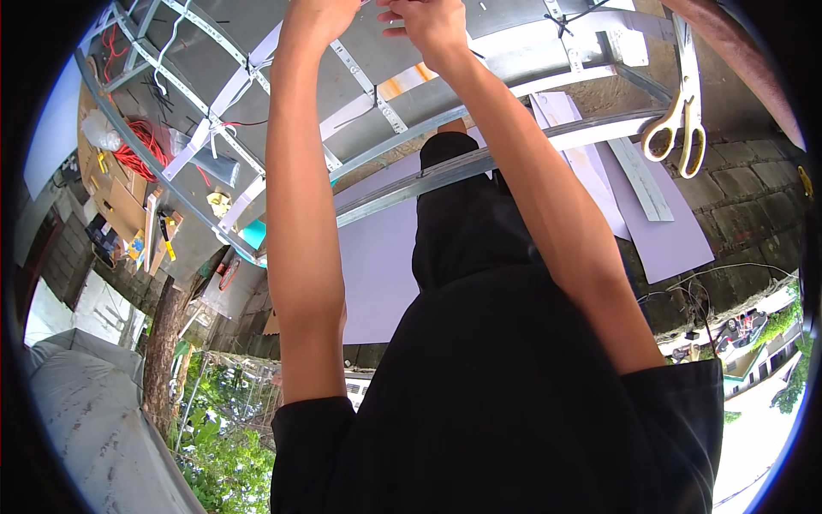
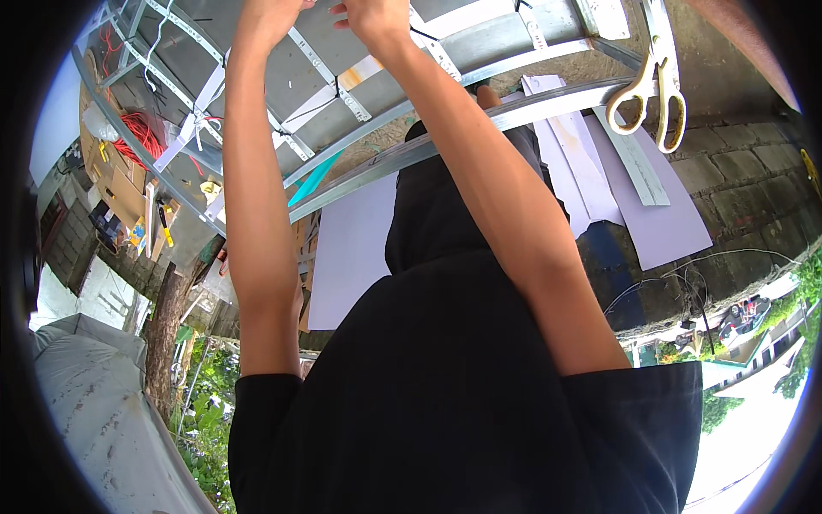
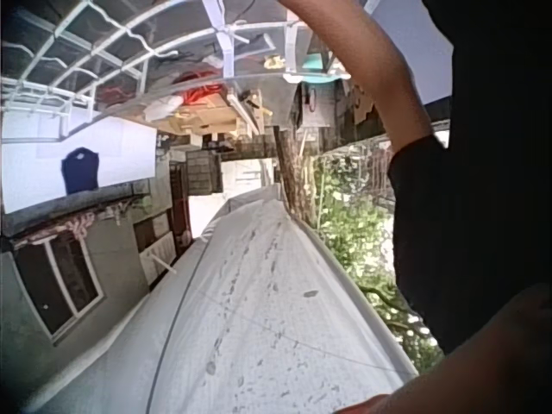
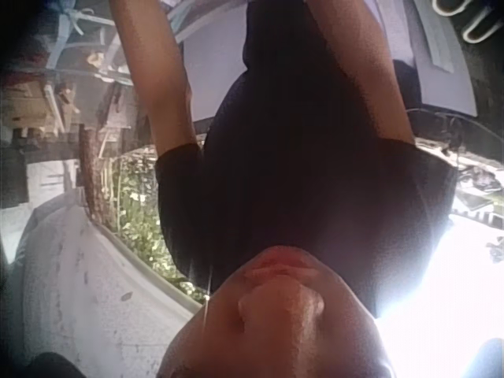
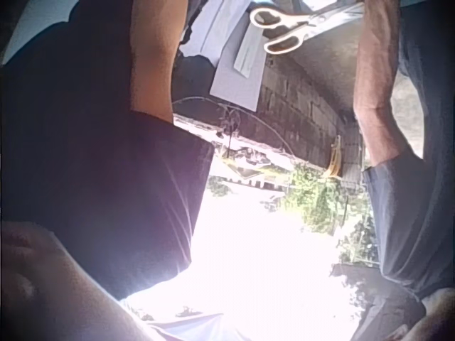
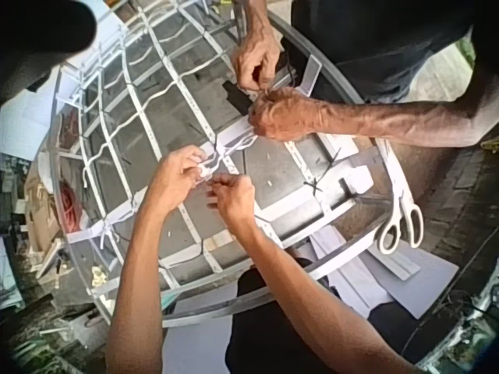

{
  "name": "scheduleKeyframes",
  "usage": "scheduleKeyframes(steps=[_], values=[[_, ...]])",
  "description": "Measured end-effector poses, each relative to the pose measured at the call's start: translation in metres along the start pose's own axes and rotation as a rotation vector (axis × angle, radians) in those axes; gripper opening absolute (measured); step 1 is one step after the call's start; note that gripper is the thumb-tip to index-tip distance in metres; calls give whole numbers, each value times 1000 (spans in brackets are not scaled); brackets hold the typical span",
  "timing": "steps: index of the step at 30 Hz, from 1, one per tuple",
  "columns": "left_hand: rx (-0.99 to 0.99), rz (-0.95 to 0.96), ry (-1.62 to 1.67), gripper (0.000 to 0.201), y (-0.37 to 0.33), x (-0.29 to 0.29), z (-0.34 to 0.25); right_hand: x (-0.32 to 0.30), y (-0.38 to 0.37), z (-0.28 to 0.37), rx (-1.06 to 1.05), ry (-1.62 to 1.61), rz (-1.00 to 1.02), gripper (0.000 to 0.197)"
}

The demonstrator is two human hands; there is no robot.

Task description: Assembling and wiring a metal sign frame with LED strips and cable ties.

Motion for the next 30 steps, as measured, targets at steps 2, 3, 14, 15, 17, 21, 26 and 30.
scheduleKeyframes(steps=[2,3,14,15,17,21,26,30], values=[[1,-9,26,22,1,1,3,0,0,-1,10,-20,4,17],[3,-19,52,21,2,0,4,-1,0,0,3,-11,-16,16],[2,3,17,17,3,0,6,-5,-8,4,-73,164,-54,15],[-7,3,4,17,3,1,5,-5,-8,5,-80,151,-59,15],[20,4,11,17,2,1,4,-5,-9,5,-86,138,-65,16],[22,31,53,16,4,-2,13,5,4,17,-171,207,-109,15],[57,74,114,16,-8,2,12,-6,-13,-1,-74,-56,-63,14],[32,31,25,14,-4,-2,13,-1,-11,2,-22,-33,-12,14]])
Point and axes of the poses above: each hand's wrist, its own y-axis away from the middle knuckle, its own x-axis out of the palm, z = x × y, the point moved 6 cm from there along -y, towards the middle knuckle, and after that the axes turned 13 degrees about z, right-handed, at the moved point
